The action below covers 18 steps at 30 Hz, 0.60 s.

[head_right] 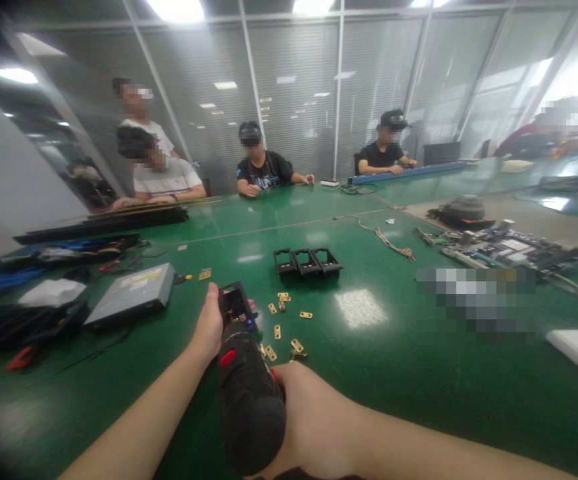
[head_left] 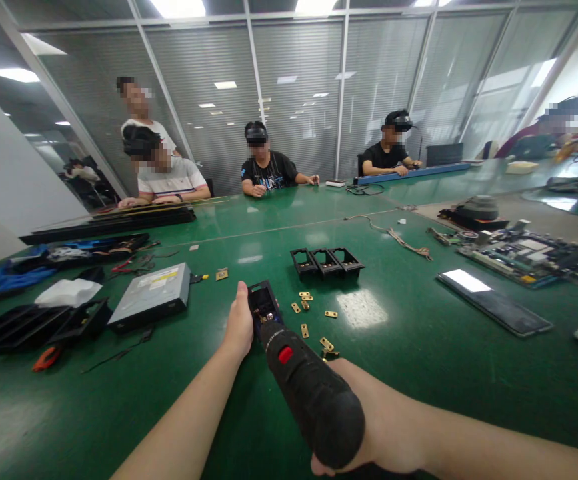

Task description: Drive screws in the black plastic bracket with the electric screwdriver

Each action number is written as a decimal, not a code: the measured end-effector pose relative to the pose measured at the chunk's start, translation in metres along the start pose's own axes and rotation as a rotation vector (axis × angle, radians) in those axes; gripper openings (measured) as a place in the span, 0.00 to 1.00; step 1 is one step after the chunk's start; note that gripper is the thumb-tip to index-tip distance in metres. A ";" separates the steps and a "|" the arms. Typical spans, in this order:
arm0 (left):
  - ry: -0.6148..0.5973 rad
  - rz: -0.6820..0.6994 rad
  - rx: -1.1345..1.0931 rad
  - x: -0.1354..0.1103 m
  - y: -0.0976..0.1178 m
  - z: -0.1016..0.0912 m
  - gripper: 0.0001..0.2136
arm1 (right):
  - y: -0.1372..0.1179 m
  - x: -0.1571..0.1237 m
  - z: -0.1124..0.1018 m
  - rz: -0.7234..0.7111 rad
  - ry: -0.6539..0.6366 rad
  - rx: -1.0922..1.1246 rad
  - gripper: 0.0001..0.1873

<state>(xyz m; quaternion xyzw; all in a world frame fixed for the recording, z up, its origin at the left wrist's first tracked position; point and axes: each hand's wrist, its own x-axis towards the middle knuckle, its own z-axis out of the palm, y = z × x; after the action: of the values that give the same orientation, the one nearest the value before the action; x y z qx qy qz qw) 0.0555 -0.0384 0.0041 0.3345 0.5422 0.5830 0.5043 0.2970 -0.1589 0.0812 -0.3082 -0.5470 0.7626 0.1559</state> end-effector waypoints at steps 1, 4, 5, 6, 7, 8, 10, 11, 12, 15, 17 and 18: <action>0.000 0.001 0.001 -0.001 0.001 0.001 0.36 | -0.001 0.000 0.000 0.007 0.002 -0.004 0.32; 0.007 0.002 0.003 -0.004 0.004 0.002 0.36 | -0.001 -0.001 -0.001 0.021 -0.012 -0.014 0.31; 0.008 0.003 0.001 -0.004 0.004 0.003 0.36 | -0.001 -0.001 -0.001 0.017 -0.012 -0.011 0.31; 0.008 0.004 0.000 -0.004 0.004 0.003 0.35 | 0.000 -0.001 -0.001 0.013 -0.011 -0.005 0.31; 0.005 0.005 -0.002 -0.004 0.004 0.003 0.35 | 0.001 -0.001 -0.002 0.011 -0.010 0.002 0.32; 0.002 0.006 -0.002 -0.004 0.004 0.002 0.35 | 0.002 -0.001 -0.002 0.014 -0.011 0.005 0.32; -0.002 0.008 -0.002 -0.002 0.003 0.002 0.35 | 0.002 -0.001 -0.002 0.030 -0.014 0.009 0.32; -0.003 0.008 0.000 -0.002 0.002 0.001 0.35 | 0.002 0.000 -0.002 0.040 -0.017 0.010 0.32; -0.001 0.008 0.004 -0.001 0.001 0.001 0.35 | 0.002 0.000 -0.002 0.047 -0.018 0.005 0.32; 0.004 0.006 0.009 0.000 0.000 0.000 0.35 | -0.001 -0.001 -0.001 0.067 -0.011 -0.007 0.32; 0.009 0.006 0.010 -0.001 0.001 0.001 0.34 | -0.002 -0.002 -0.001 0.071 0.000 -0.012 0.34; 0.013 0.006 0.012 -0.001 0.002 0.001 0.34 | -0.002 -0.002 -0.001 0.069 0.006 -0.022 0.34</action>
<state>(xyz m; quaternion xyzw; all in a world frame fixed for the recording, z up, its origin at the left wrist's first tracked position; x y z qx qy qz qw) 0.0563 -0.0390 0.0067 0.3354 0.5479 0.5833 0.4970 0.2990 -0.1585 0.0839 -0.3309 -0.5439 0.7605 0.1278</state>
